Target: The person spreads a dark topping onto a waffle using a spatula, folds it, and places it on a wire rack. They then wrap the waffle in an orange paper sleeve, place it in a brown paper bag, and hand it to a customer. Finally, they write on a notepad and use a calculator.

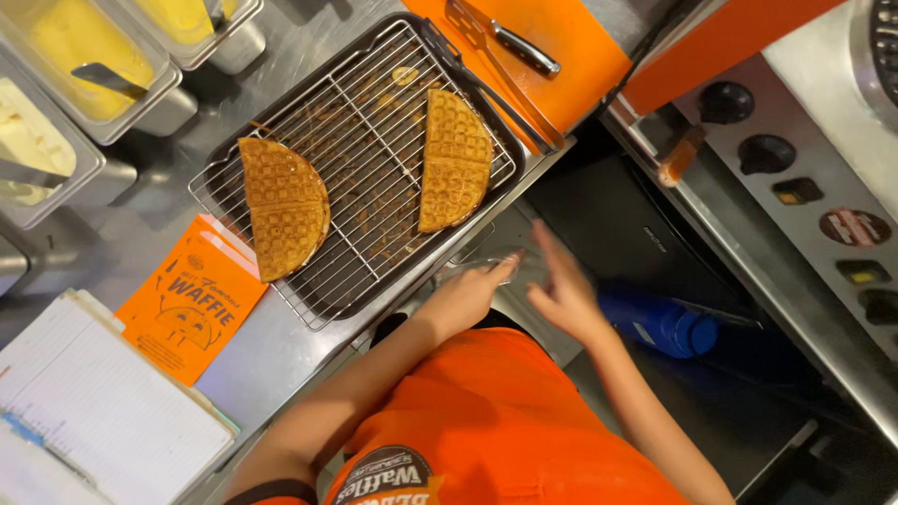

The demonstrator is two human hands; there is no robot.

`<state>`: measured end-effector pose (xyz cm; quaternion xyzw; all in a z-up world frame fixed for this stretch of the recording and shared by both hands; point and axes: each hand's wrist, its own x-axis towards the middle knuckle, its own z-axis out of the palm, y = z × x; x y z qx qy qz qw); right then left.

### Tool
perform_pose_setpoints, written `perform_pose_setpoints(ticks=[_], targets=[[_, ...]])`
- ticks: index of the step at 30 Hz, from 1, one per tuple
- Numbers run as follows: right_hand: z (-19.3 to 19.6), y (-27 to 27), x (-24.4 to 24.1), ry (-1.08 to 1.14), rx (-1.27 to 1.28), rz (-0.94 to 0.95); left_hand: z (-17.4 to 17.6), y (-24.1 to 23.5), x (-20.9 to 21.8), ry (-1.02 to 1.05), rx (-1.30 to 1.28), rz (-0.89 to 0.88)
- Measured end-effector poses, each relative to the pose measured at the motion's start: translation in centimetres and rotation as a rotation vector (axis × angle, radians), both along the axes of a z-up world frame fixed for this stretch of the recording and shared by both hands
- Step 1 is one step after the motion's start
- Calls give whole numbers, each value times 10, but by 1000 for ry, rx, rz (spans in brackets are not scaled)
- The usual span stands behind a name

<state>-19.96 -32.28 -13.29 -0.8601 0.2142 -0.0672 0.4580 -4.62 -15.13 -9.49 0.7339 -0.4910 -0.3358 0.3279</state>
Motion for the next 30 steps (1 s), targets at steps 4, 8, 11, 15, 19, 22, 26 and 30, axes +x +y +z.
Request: perform_pose_setpoints(ticks=[4, 8, 11, 15, 19, 22, 26, 30], targets=[[-48, 6, 39, 171, 118, -22, -24, 4, -9, -160, -18, 74], [-100, 0, 70, 175, -8, -45, -61, 20, -17, -632, -192, -51], [-120, -2, 77, 75, -2, -20, -95, 13, -25, -680, 122, -19], [-127, -5, 80, 97, 79, 3, -114, -17, -19, -404, 349, 221], [-140, -2, 93, 154, 1, 57, -98, -20, 4, 465, 693, 339], [-140, -1, 101, 380, 66, -3, -76, -11, 3, 371, 656, 297], [-91, -15, 105, 464, 357, -15, -11, 65, -5, 192, 45, 175], [16, -67, 95, 751, 311, 307, 64, 197, 23, 868, -120, 458]])
